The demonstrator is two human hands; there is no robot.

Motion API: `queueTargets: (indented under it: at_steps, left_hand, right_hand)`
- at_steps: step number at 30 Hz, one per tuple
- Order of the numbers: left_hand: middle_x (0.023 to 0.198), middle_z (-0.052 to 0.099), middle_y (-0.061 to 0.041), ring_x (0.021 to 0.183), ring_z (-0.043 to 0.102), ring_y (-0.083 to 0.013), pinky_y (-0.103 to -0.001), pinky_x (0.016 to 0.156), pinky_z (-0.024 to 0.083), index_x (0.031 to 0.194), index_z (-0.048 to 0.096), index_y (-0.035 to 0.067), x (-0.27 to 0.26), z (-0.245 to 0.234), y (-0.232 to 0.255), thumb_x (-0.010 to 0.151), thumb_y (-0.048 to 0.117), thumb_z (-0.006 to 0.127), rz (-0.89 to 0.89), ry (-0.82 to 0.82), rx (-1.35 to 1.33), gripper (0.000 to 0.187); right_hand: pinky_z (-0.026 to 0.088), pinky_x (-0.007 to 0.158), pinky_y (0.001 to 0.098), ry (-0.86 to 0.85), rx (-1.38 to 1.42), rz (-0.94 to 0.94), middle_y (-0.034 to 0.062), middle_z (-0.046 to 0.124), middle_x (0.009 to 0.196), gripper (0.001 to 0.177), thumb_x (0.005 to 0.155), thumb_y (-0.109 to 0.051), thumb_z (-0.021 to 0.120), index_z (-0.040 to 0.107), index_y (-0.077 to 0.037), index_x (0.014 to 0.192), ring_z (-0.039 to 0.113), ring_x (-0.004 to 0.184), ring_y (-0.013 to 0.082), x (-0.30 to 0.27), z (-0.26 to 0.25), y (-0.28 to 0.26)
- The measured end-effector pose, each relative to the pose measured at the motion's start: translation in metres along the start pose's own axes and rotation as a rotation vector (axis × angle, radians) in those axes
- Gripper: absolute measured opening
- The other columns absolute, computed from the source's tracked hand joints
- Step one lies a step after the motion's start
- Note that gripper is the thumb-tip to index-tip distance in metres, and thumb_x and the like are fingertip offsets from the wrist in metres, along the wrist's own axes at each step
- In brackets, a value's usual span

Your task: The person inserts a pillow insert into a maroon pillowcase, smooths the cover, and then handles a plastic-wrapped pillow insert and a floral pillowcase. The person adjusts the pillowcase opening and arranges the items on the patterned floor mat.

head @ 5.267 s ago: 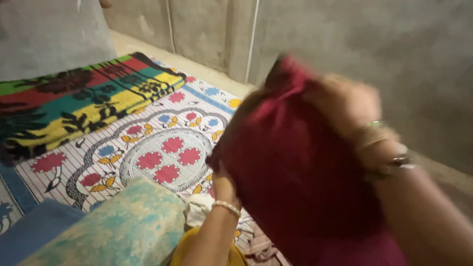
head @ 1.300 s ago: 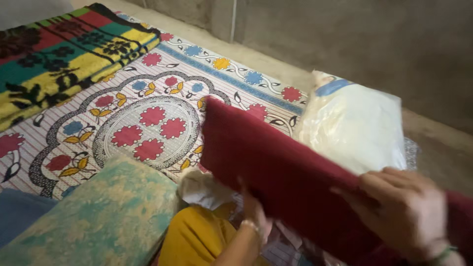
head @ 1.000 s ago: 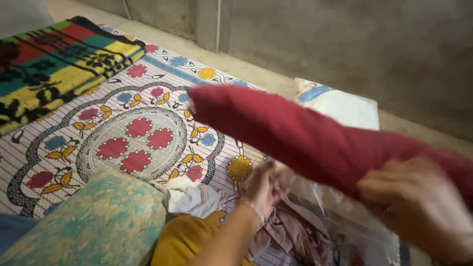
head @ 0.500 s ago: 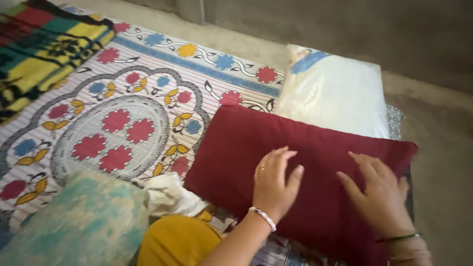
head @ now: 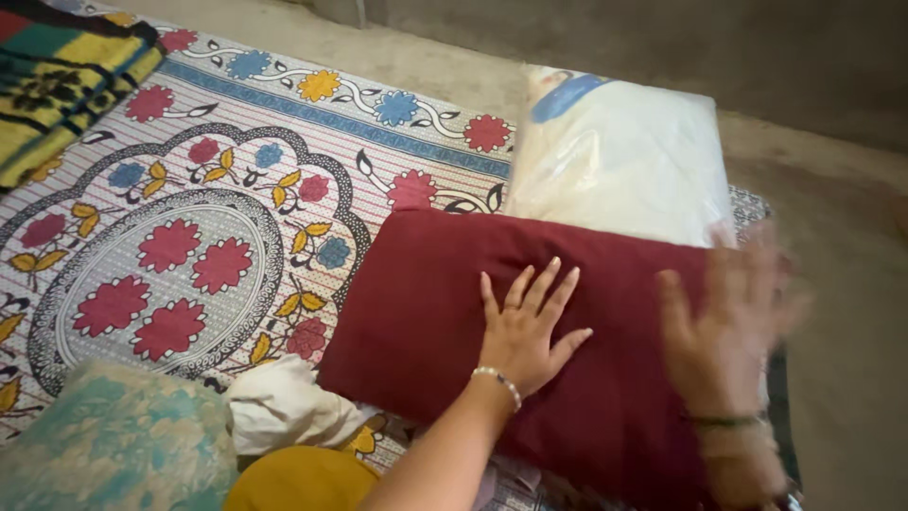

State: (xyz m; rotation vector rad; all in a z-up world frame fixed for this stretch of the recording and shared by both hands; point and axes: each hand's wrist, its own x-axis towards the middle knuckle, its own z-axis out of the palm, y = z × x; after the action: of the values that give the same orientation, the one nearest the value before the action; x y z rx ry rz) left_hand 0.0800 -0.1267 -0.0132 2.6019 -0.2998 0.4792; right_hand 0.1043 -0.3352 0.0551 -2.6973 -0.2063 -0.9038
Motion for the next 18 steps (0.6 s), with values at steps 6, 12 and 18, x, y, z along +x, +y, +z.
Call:
queueTargets:
  at_steps: [6,12,18]
  left_hand:
    - [0.17,0.025,-0.005,0.155,0.023,-0.0302,-0.074,0.117,0.002,0.162,0.03,0.03,0.004,-0.001,0.0,0.098,0.055,0.052,-0.055,0.019,0.04,0.072]
    - [0.168,0.021,-0.003,0.154,0.019,-0.0289,-0.075,0.113,-0.002,0.158,0.027,0.03,0.021,-0.005,-0.015,0.097,0.055,0.048,-0.131,-0.177,-0.081,0.07]
    - [0.172,0.027,-0.006,0.158,0.024,-0.0285,-0.067,0.126,0.009,0.164,0.03,0.024,-0.028,-0.019,-0.036,0.104,0.05,0.048,-0.037,0.118,0.02,0.068]
  right_hand:
    - [0.008,0.124,0.0696,-0.135,-0.194,-0.099,0.0065,0.031,0.17,0.065,0.1,-0.052,0.05,0.046,-0.024,0.158,0.028,0.157,0.0294,-0.01,0.042,-0.003]
    - [0.01,0.118,0.0703,-0.078,0.041,-0.017,0.0163,0.031,0.166,0.064,0.099,-0.052,0.054,0.048,-0.018,0.154,0.025,0.154,0.0365,-0.01,0.025,-0.023]
    - [0.013,0.122,0.0704,-0.111,-0.037,-0.162,0.0144,0.034,0.165,0.069,0.09,-0.047,0.061,0.048,-0.018,0.152,0.03,0.152,0.0356,-0.082,0.024,-0.067]
